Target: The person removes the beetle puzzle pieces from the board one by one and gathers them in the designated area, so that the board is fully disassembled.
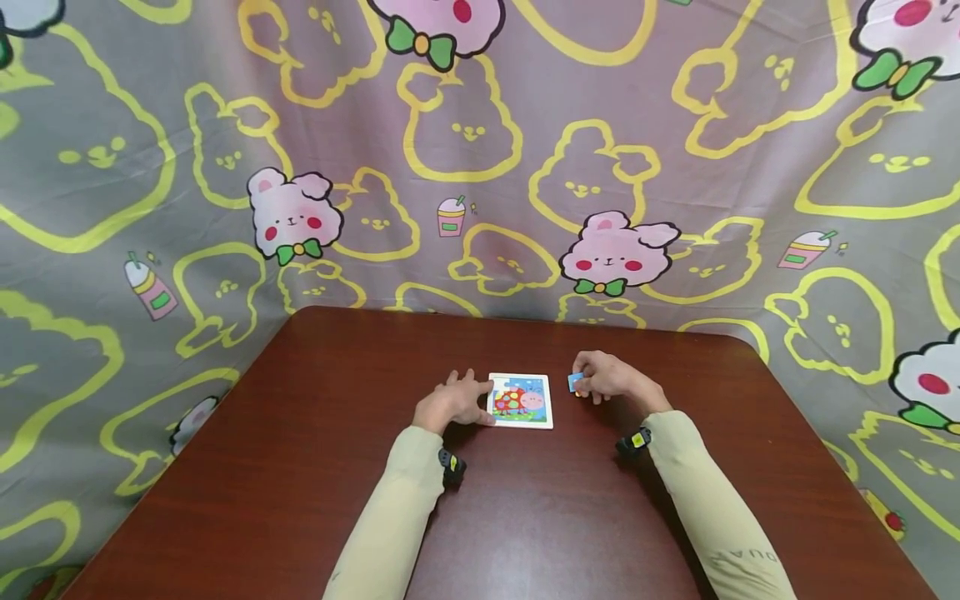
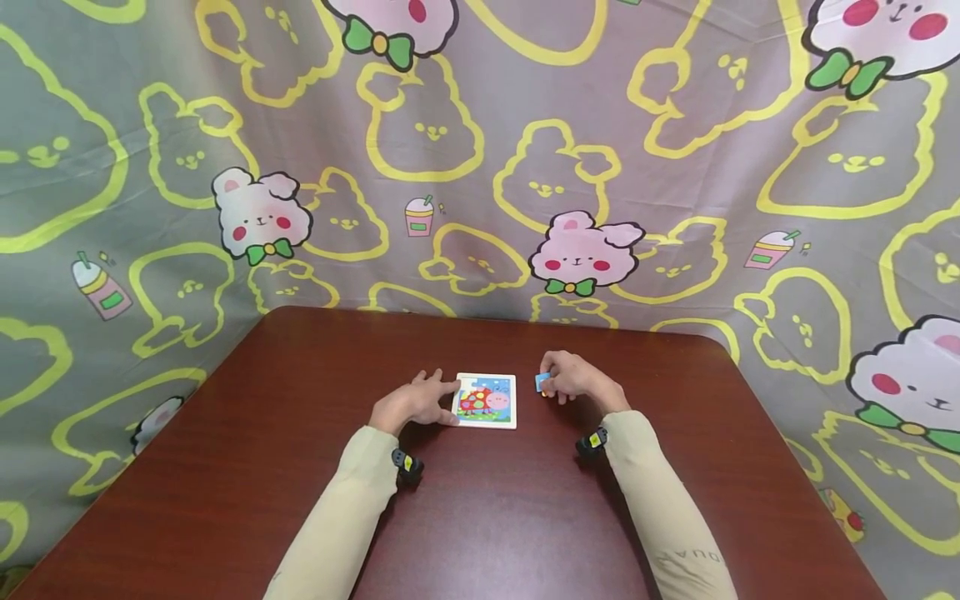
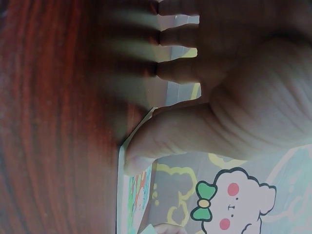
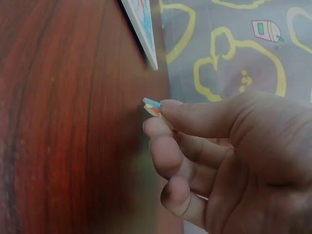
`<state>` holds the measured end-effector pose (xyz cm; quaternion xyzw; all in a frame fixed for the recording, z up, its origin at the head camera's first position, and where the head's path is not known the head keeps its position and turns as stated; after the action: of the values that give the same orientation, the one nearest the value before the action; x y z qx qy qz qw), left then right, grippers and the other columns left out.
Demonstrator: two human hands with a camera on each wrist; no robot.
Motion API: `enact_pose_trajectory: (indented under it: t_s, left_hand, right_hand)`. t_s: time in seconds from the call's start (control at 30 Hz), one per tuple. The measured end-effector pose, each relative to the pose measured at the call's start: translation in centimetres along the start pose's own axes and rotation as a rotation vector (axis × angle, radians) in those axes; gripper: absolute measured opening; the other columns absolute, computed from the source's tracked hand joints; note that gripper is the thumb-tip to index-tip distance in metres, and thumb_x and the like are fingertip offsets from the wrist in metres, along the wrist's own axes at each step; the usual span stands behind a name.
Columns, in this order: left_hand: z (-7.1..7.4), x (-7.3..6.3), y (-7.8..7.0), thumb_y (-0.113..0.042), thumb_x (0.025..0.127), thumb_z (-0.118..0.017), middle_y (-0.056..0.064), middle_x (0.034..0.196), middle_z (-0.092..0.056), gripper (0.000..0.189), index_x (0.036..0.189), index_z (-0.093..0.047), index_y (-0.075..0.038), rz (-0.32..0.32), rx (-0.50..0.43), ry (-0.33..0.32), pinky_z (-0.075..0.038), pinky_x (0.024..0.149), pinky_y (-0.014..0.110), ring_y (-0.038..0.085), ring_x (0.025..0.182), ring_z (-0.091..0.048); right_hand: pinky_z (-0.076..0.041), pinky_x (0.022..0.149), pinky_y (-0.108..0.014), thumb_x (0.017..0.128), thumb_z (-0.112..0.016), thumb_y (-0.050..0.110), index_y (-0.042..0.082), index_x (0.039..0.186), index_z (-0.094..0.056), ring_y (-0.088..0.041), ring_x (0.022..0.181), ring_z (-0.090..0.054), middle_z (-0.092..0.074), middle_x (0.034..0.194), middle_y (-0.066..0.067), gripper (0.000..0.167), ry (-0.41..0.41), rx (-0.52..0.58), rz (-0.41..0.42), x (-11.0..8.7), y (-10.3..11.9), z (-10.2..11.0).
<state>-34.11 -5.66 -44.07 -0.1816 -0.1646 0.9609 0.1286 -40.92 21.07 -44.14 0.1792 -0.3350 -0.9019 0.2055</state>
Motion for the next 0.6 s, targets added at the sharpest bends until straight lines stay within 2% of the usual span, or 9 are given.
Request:
enact_pose_trajectory:
  t_s: [0.23, 0.6]
  left_hand:
    - [-0.11, 0.14, -0.03, -0.038, 0.097, -0.072, 0.019, 0.167, -0.018, 0.072, 0.159, -0.040, -0.024, -0.001, 0.002, 0.008, -0.020, 0.119, 0.059, 0.043, 0.153, -0.010]
    - [-0.12, 0.16, 0.13, -0.038, 0.097, -0.071, 0.019, 0.168, -0.016, 0.072, 0.160, -0.039, -0.024, -0.007, -0.002, 0.014, -0.018, 0.120, 0.059, 0.043, 0.153, -0.008]
  right_hand:
    - [-0.046, 0.050, -0.030, 0.101, -0.063, 0.006, 0.001, 0.103, -0.054, -0.020, 0.054, -0.054, -0.063, 0.073, -0.008, 0.011, -0.001, -0.026, -0.030, -0.37, -0.31, 0.24]
    - [-0.040, 0.051, -0.026, 0.096, -0.070, 0.006, -0.001, 0.105, -0.054, -0.015, 0.055, -0.048, -0.061, 0.072, -0.007, 0.020, -0.058, -0.074, -0.109, -0.13, -0.37, 0.21]
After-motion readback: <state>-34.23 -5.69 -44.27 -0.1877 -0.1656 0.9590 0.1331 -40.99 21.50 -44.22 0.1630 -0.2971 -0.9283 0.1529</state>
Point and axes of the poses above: each hand's wrist, its own x-axis towards the middle knuckle, its own z-axis out of the back of the hand, y = z × x, the point moved 5 cm from there along x, towards the middle knuckle
